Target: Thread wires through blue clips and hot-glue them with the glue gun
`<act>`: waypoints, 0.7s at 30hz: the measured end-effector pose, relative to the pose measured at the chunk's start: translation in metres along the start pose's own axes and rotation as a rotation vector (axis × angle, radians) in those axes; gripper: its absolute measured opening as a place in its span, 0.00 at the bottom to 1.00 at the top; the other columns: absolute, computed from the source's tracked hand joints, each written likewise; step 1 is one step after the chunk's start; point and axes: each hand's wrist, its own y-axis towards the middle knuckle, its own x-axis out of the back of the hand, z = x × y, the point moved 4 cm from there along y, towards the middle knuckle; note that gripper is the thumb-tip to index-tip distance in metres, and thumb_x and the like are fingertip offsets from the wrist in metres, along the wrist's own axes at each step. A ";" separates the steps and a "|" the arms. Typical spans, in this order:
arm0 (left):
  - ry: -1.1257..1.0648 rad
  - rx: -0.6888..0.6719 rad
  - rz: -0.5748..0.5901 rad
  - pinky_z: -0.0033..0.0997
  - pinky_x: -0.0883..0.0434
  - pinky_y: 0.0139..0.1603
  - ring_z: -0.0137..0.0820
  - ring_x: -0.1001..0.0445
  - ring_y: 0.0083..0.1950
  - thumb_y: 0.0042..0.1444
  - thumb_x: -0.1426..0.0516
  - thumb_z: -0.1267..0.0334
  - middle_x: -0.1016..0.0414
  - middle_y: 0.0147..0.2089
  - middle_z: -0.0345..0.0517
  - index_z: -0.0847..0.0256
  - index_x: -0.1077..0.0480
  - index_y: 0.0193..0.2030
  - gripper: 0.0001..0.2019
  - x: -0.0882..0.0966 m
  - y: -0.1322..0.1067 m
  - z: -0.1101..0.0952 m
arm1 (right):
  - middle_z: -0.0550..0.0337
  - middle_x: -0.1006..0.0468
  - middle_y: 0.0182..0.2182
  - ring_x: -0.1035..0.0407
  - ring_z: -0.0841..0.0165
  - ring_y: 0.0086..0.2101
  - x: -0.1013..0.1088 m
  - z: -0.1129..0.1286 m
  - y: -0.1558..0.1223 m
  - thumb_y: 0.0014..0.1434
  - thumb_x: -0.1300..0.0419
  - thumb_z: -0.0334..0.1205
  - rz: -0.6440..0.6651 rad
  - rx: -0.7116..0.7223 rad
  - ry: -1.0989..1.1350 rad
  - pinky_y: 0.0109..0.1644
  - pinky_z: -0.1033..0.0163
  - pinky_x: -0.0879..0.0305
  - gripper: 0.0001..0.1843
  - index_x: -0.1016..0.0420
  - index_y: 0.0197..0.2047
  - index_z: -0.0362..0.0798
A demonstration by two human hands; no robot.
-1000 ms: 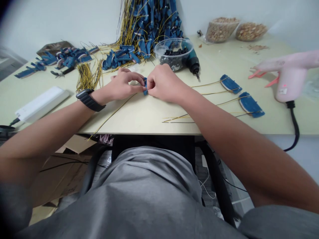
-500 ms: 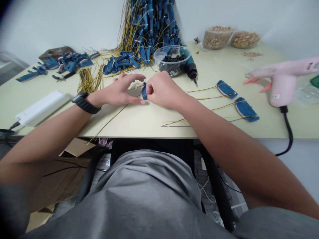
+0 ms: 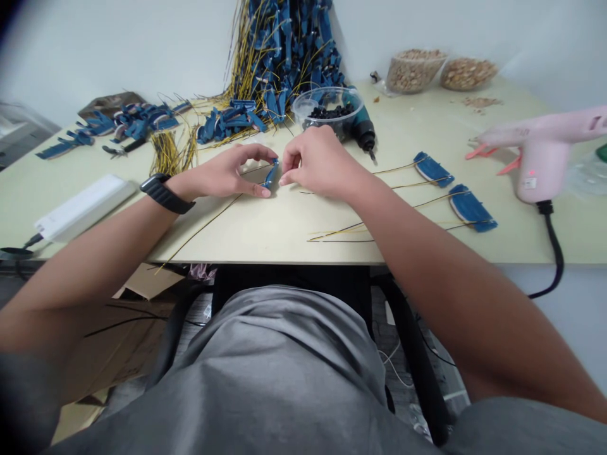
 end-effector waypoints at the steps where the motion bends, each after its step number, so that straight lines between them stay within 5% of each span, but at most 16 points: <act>1: -0.001 -0.004 0.000 0.66 0.29 0.90 0.63 0.19 0.82 0.53 0.18 0.33 0.13 0.80 0.59 0.51 0.15 0.76 0.47 0.000 0.000 -0.001 | 0.57 0.04 0.41 0.07 0.45 0.48 -0.001 0.001 0.000 0.69 0.20 0.32 0.002 0.007 0.002 0.61 0.41 0.13 0.11 0.07 0.37 0.59; 15: -0.047 -0.011 -0.001 0.66 0.28 0.90 0.62 0.19 0.81 0.51 0.16 0.31 0.13 0.79 0.56 0.49 0.17 0.74 0.48 -0.008 -0.001 -0.013 | 0.50 0.02 0.45 0.08 0.47 0.47 -0.003 -0.009 0.006 0.75 0.23 0.32 -0.078 -0.038 -0.047 0.62 0.42 0.14 0.08 0.01 0.46 0.55; 21: 0.062 0.046 -0.073 0.72 0.31 0.87 0.67 0.25 0.82 0.51 0.16 0.36 0.14 0.78 0.56 0.48 0.21 0.75 0.48 -0.013 -0.004 -0.022 | 0.52 0.13 0.29 0.14 0.54 0.38 -0.005 0.003 0.001 0.83 0.29 0.40 -0.021 -0.154 0.053 0.56 0.47 0.17 0.24 0.11 0.30 0.52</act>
